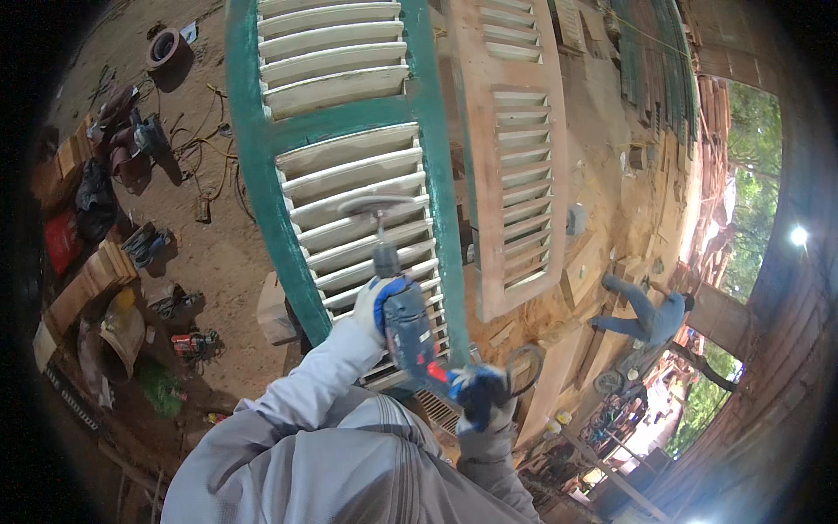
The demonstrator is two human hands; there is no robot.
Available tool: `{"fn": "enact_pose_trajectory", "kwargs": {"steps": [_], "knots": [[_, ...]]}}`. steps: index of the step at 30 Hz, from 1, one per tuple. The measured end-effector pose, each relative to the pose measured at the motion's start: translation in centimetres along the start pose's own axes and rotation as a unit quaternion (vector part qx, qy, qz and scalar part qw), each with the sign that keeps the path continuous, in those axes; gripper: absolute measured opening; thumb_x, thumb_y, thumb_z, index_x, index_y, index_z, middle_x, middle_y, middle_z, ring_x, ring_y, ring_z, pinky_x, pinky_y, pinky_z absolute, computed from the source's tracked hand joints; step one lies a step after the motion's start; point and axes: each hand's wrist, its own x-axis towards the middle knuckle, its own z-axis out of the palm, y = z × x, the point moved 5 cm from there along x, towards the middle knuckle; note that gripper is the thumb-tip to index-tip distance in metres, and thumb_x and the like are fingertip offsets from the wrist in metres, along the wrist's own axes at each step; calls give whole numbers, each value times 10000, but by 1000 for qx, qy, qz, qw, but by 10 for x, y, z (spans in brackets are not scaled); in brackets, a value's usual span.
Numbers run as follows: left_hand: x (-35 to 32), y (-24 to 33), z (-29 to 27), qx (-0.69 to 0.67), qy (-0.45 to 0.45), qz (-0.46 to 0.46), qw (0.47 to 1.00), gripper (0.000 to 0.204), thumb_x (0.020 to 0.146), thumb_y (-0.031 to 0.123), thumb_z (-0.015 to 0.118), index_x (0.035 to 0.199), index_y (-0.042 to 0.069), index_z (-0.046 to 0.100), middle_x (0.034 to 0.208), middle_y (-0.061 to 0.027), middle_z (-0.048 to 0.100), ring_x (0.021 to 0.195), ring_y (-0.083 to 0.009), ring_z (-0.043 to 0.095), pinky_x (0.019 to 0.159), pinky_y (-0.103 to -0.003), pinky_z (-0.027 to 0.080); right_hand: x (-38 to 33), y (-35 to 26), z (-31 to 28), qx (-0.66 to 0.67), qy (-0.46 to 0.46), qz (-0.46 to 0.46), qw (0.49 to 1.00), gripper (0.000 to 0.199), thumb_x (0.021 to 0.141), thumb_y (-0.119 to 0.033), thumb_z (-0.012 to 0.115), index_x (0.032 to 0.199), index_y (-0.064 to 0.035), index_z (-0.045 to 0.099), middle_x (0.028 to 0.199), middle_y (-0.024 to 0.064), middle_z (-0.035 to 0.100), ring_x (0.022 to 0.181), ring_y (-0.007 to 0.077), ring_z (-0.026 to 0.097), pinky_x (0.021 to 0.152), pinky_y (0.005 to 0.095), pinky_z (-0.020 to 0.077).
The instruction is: The person uses a handheld electric sander to smooth the surface of a green wooden shutter with horizontal slats. They move the sander back and forth along the slats and frame, working methodically across the piece.
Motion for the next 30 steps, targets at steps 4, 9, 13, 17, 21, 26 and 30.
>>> {"fn": "enact_pose_trajectory", "kwargs": {"steps": [4,9,13,17,21,26,30], "knots": [[47,-14,32,3,-50,26,998,126,904,183,647,943,63,647,802,-54,671,695,-169,655,671,-353,554,22,-18,-16,-70,83,-13,994,340,924,-198,647,1135,52,555,781,129,615,727,256,630,780,458,545],[36,-21,62,135,-63,142,979,134,895,174,659,975,66,661,835,-53,683,723,-176,665,687,-353,554,20,-35,-54,-77,68,-93,990,344,915,-161,647,1139,77,539,825,181,665,776,284,676,755,411,566],[48,-38,31,-24,-53,31,998,184,882,203,672,1007,70,643,837,-66,683,753,-215,671,712,-375,563,26,-36,-33,-117,114,15,986,293,881,-96,620,1095,101,577,857,185,687,772,237,683,765,353,562],[79,-54,3,-81,-73,12,994,176,874,227,663,952,75,624,839,-88,685,758,-249,674,736,-409,575,39,-37,-29,-133,79,60,986,273,881,-68,589,1100,96,598,862,160,691,727,173,657,700,293,544],[76,-53,26,-120,-99,-12,988,186,861,232,669,953,75,632,869,-107,694,782,-276,681,743,-444,580,46,-41,-31,-148,77,52,985,206,930,-36,576,1085,95,608,801,132,660,677,154,626,646,276,526],[99,-57,42,-113,-134,-1,984,200,868,242,671,962,68,642,883,-124,698,796,-291,687,750,-447,581,52,-37,-40,-140,58,34,988,174,958,-14,522,1073,86,606,781,91,619,655,123,568,605,235,459],[123,-50,69,-26,-164,-2,986,219,875,255,685,973,63,644,884,-125,692,828,-277,690,771,-434,578,37,-45,-24,-162,116,-33,979,183,949,-22,513,1062,95,596,810,97,625,668,118,566,623,230,459]]}}
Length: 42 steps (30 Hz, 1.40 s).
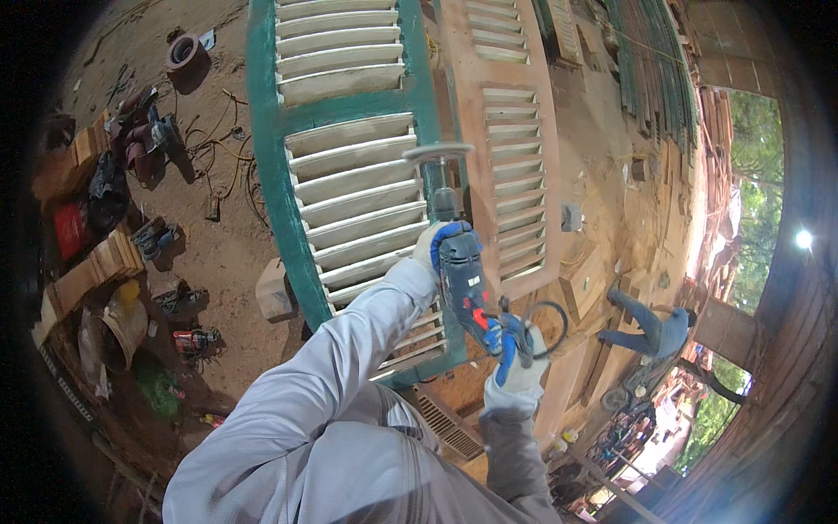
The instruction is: The person uses a handheld electric sander to smooth the surface of a green wooden shutter with horizontal slats. They move the sander back and forth along the slats and frame, working methodically across the piece.
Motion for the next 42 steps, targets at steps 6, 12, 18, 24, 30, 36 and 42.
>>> {"fn": "enact_pose_trajectory", "kwargs": {"steps": [6,12,18,24,30,36,42], "knots": [[-88,-2,-4,115,63,26,991,192,894,241,643,980,69,637,844,-111,687,781,-275,691,776,-440,577,-53,5,-21,63,-3,-22,998,254,934,-83,545,1098,105,589,846,169,663,682,168,598,641,248,486],[-168,35,-92,262,146,102,948,227,906,269,620,971,54,654,849,-104,695,738,-238,685,700,-405,587,-89,61,7,136,-50,135,980,264,926,-78,595,1128,91,605,850,159,680,736,211,657,705,311,539],[-186,74,-17,155,139,63,976,234,915,255,602,978,35,649,845,-81,685,722,-202,670,692,-365,569,-99,24,37,120,-129,52,983,215,923,-38,610,1110,69,614,923,176,688,827,226,673,769,310,545],[-136,122,1,165,103,104,975,164,890,239,629,926,80,644,798,-65,681,675,-193,660,670,-368,567,-49,8,73,164,-125,38,978,251,901,-61,587,1111,75,567,794,192,643,721,274,651,762,430,560],[-156,125,-31,140,188,62,970,151,896,238,625,917,91,650,758,-59,673,640,-189,655,622,-345,560,-52,43,81,195,-121,64,971,237,906,-71,571,1090,77,573,731,166,627,654,270,636,834,476,554],[-164,122,-31,85,173,90,977,160,896,242,628,924,86,647,766,-68,678,674,-210,669,641,-361,569,-46,33,84,161,-163,70,971,232,907,-71,575,1092,69,586,704,145,615,628,250,622,820,478,562],[-146,108,-34,23,116,106,987,185,873,225,624,941,55,650,870,-126,710,771,-296,695,759,-436,589,-38,10,87,87,-168,63,980,186,901,-45,592,1043,64,642,707,111,623,612,178,605,704,350,559]]}}
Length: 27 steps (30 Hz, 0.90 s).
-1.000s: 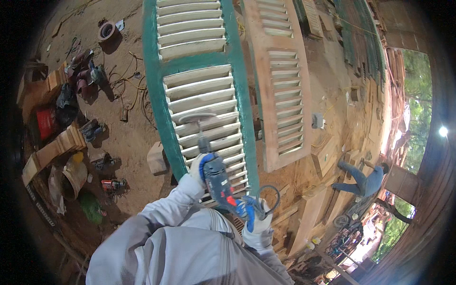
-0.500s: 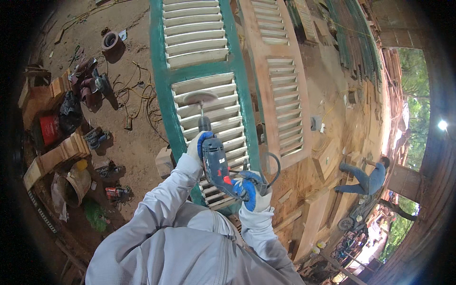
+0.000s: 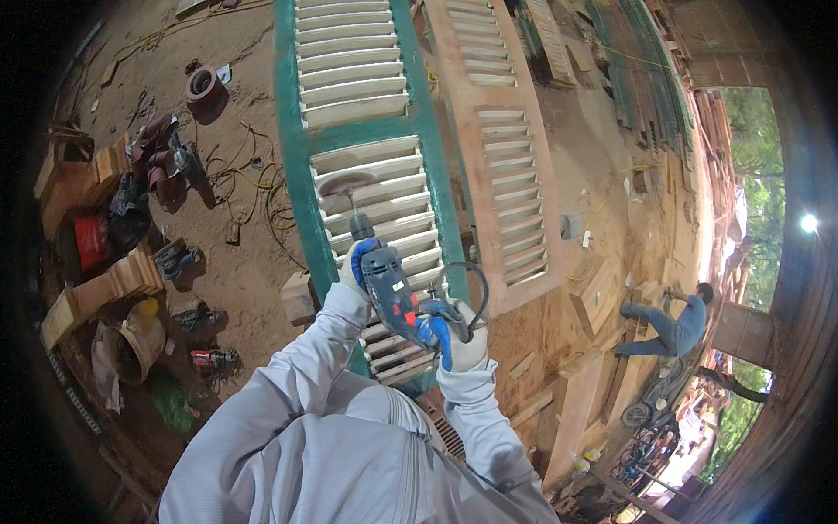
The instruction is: The person uses a handheld electric sander to smooth the surface of a green wooden shutter with horizontal slats. They move the sander back and forth along the slats and frame, working methodically across the piece.
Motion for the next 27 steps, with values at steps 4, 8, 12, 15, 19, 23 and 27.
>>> {"fn": "enact_pose_trajectory", "kwargs": {"steps": [4,8,12,15,19,23,27], "knots": [[11,-12,4,-60,-36,3,998,216,867,226,613,954,33,653,917,-168,718,823,-339,700,812,-468,589,4,-11,-2,-35,-24,-11,999,152,883,-26,629,1018,5,693,898,41,699,767,71,614,688,202,490],[24,-20,1,-47,-59,-16,997,244,874,255,586,951,34,654,908,-170,717,815,-339,697,806,-474,586,7,-6,-10,-5,1,7,1000,143,887,-25,619,1004,12,692,894,46,698,757,79,620,682,202,490],[34,-39,25,-43,-54,-103,992,230,868,279,576,898,63,647,826,-128,706,753,-318,686,753,-457,585,12,-6,-32,1,35,-16,999,145,899,-27,590,996,19,688,848,58,699,708,88,621,643,212,488],[58,-59,32,-17,-33,-109,993,191,853,274,590,852,88,632,785,-109,698,708,-295,679,714,-440,584,21,-5,-49,3,57,-37,998,154,898,-14,560,1000,40,661,740,76,663,618,128,604,615,274,505],[80,-64,29,-5,-26,-90,996,152,833,264,614,823,112,621,757,-87,687,655,-266,660,662,-417,575,29,-15,-56,-29,67,-52,996,165,879,17,554,1022,69,620,665,123,607,583,206,613,664,379,570],[41,-48,45,-12,-30,-136,990,158,833,275,617,830,117,628,757,-87,686,658,-280,659,670,-444,572,24,7,-56,33,71,-47,996,156,887,10,548,1011,60,629,689,124,619,592,186,613,614,321,544],[8,-10,19,19,9,-118,993,215,854,317,628,884,106,657,781,-104,697,678,-289,674,668,-450,578,0,37,-24,52,132,-60,988,143,878,15,575,995,54,646,785,125,676,655,168,648,625,274,532]]}}
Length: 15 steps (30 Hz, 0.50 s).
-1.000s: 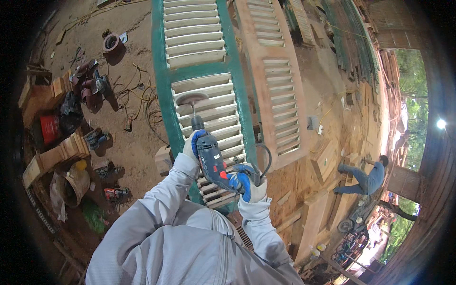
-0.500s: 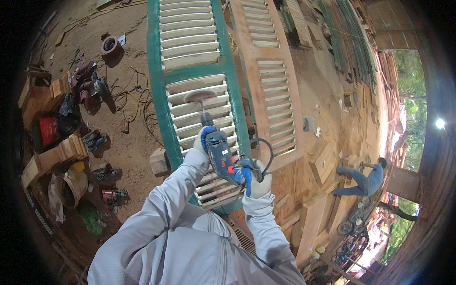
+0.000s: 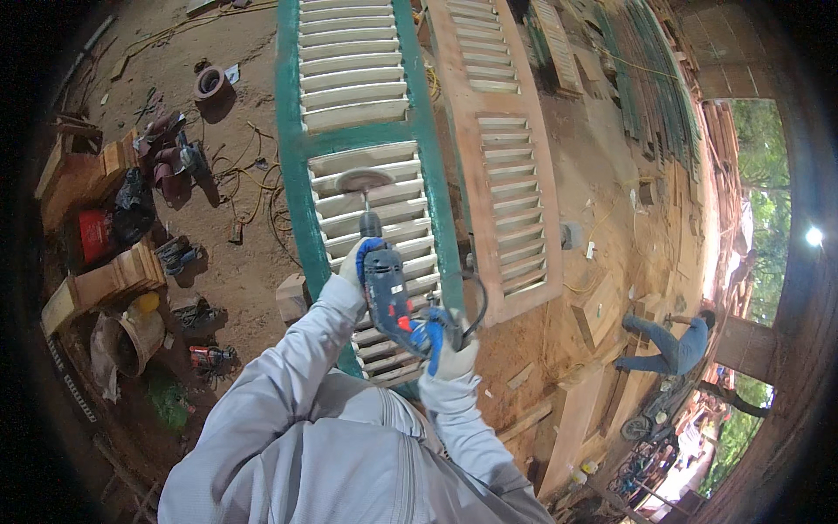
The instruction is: The person uses a handheld electric sander to smooth the surface of a green wooden shutter with horizontal slats. They move the sander back and forth along the slats and frame, working methodically across the piece.
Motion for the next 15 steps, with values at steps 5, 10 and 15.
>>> {"fn": "enact_pose_trajectory", "kwargs": {"steps": [5,10,15], "knots": [[-49,37,-23,74,27,-2,997,231,834,288,650,929,77,653,842,-128,716,741,-303,699,697,-436,594,-57,18,38,-5,-31,62,998,203,904,-40,645,1088,38,681,960,102,720,841,155,677,760,286,547],[-57,52,-35,109,16,-18,994,246,820,272,654,952,64,638,861,-155,714,773,-319,704,722,-446,599,-91,24,65,-87,-207,37,974,244,939,-39,626,1179,-1,644,1023,81,690,902,140,648,805,282,531],[-50,55,-38,118,-10,-6,993,248,826,269,653,950,56,622,851,-162,706,757,-312,703,712,-437,599,-92,7,77,-71,-195,14,978,202,932,-69,640,1117,5,671,953,69,693,826,112,637,750,256,527]]}}
